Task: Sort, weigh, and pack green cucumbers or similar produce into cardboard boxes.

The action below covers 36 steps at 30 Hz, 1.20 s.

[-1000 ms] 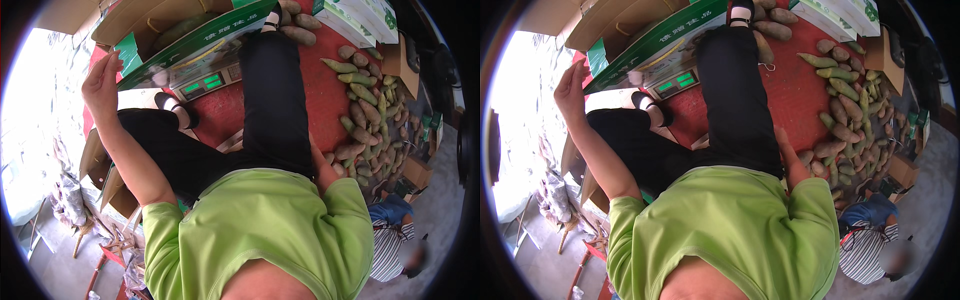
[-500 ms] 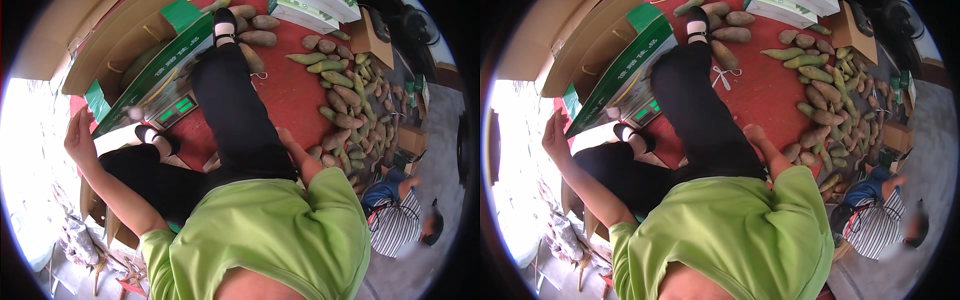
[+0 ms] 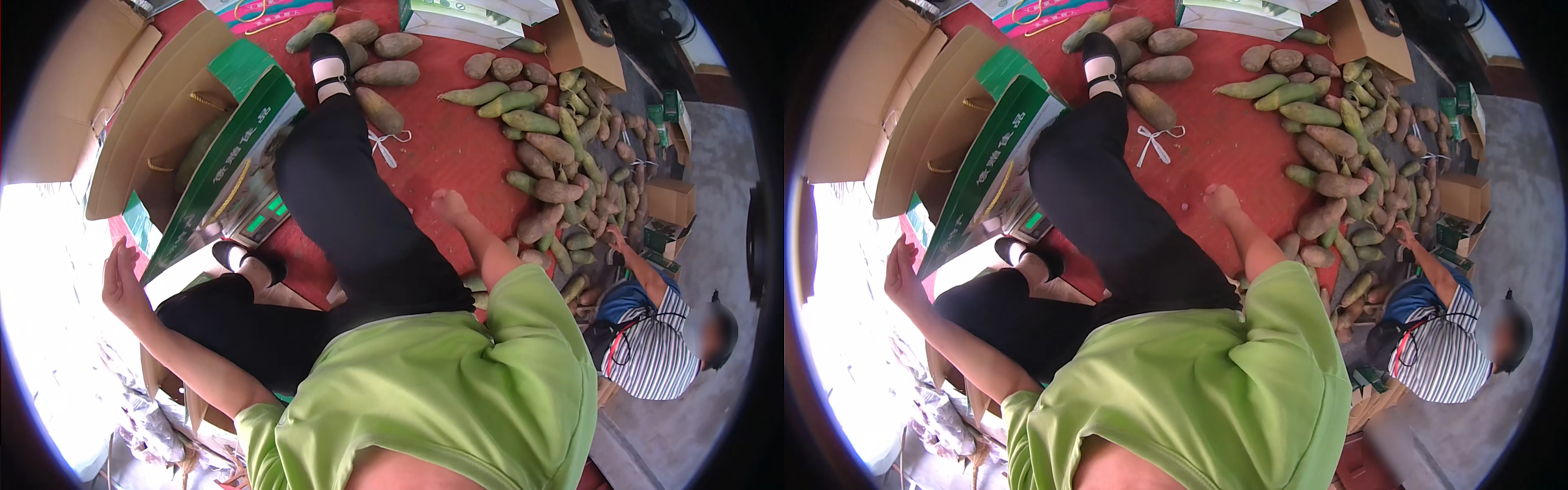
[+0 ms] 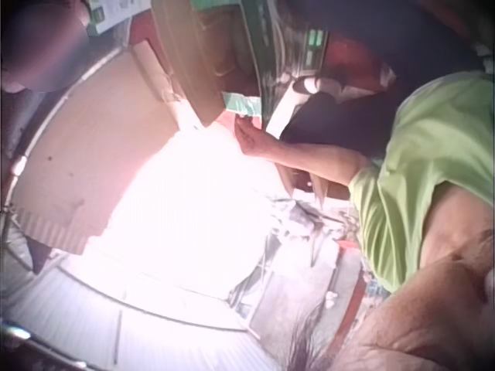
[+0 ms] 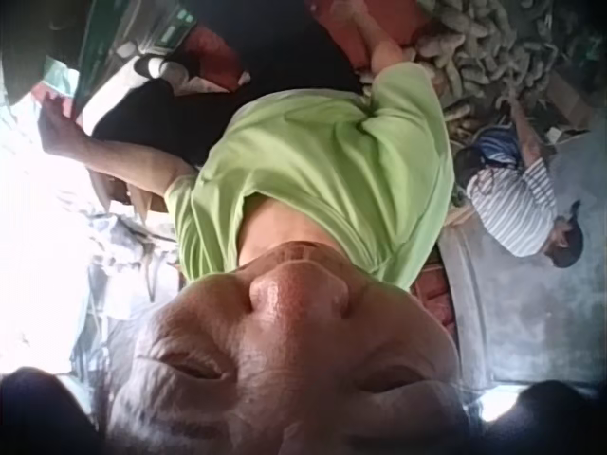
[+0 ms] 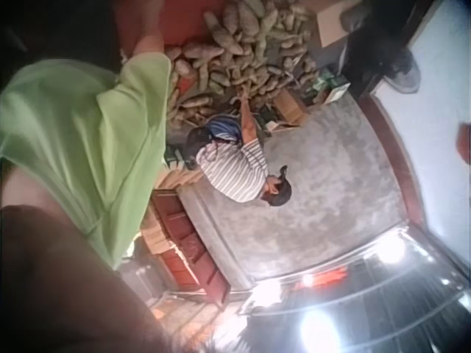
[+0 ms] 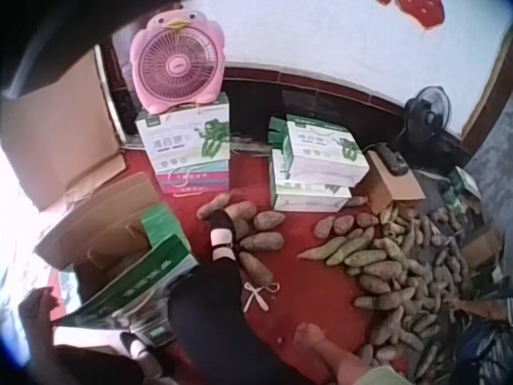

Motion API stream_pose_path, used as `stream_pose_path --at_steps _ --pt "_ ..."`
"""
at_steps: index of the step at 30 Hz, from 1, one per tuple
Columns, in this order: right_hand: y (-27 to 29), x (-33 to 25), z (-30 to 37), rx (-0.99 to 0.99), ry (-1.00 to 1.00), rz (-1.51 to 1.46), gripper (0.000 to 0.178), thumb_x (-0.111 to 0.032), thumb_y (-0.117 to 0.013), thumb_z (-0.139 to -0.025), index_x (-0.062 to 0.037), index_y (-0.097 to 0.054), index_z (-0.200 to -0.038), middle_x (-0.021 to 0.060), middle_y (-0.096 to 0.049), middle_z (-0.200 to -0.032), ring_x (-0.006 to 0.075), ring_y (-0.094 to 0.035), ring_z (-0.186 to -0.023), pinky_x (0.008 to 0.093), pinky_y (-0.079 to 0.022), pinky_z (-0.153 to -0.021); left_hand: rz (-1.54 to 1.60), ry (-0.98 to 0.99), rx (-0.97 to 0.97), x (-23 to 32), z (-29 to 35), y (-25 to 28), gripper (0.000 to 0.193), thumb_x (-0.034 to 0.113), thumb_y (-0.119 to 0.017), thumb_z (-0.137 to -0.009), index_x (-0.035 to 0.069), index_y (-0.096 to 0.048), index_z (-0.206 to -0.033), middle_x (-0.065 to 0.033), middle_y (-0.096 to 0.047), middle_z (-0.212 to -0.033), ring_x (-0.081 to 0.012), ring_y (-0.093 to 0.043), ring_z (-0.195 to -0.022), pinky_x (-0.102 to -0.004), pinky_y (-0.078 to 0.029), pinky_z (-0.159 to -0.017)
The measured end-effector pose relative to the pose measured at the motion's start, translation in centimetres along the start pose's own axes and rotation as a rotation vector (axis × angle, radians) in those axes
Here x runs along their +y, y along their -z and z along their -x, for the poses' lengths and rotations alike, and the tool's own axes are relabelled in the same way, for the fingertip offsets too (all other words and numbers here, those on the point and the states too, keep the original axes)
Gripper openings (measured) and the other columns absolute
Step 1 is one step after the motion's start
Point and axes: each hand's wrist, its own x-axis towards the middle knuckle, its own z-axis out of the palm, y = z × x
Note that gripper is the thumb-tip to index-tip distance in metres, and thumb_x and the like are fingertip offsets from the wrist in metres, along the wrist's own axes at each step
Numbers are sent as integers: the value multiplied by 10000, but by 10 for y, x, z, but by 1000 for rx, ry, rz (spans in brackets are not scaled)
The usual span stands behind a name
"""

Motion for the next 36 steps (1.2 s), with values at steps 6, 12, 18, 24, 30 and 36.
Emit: stream_pose_path --at_steps 6,12,18,24,30,36 --pt "62 -31 -66 85 45 180 228 -208 -585 -826 -81 -643 -1006 183 -608 -1082 363 -599 -1002 455 -495 -853 -83 28 69 13 0 -2 221 141 -552 -941 -7 -688 -1034 -75 -670 -864 -147 -633 -812 -284 -529 -771" --pt "108 -64 -125 161 59 502 314 -144 -571 -835 -118 -558 -1147 81 -523 -1231 271 -484 -1182 428 -469 -903 -133 44 106 13 -6 -7 230 159 -569 -935 -12 -687 -1034 -72 -663 -828 -143 -623 -788 -282 -518 -766" --pt "124 -68 -194 277 172 769 299 -162 -499 -889 -165 -510 -1188 19 -492 -1252 213 -481 -1176 449 -469 -874 -149 43 -36 3 -9 6 216 78 -525 -938 -41 -662 -1054 -78 -653 -880 -152 -615 -830 -283 -506 -772" --pt "143 -53 -230 31 77 981 644 -93 -505 -888 -244 -233 -1451 -16 -272 -1509 215 -272 -1389 531 -404 -971 -210 60 -157 28 -19 -17 208 -19 -590 -843 -36 -667 -1036 -81 -644 -862 -160 -610 -835 -264 -468 -777" --pt "131 -56 -232 92 175 1089 284 -198 -481 -897 -209 -552 -1172 -12 -527 -1163 189 -480 -1151 465 -439 -814 -240 82 -184 36 -22 -13 219 31 -631 -837 -13 -667 -1049 -82 -642 -857 -158 -608 -834 -271 -463 -762" --pt "134 -52 -221 175 263 1121 171 -228 -519 -876 -216 -586 -1033 -31 -560 -1045 188 -544 -1019 421 -443 -773 -182 80 -217 37 -21 -15 226 33 -645 -823 -17 -670 -1043 -76 -645 -860 -140 -603 -822 -263 -458 -771"
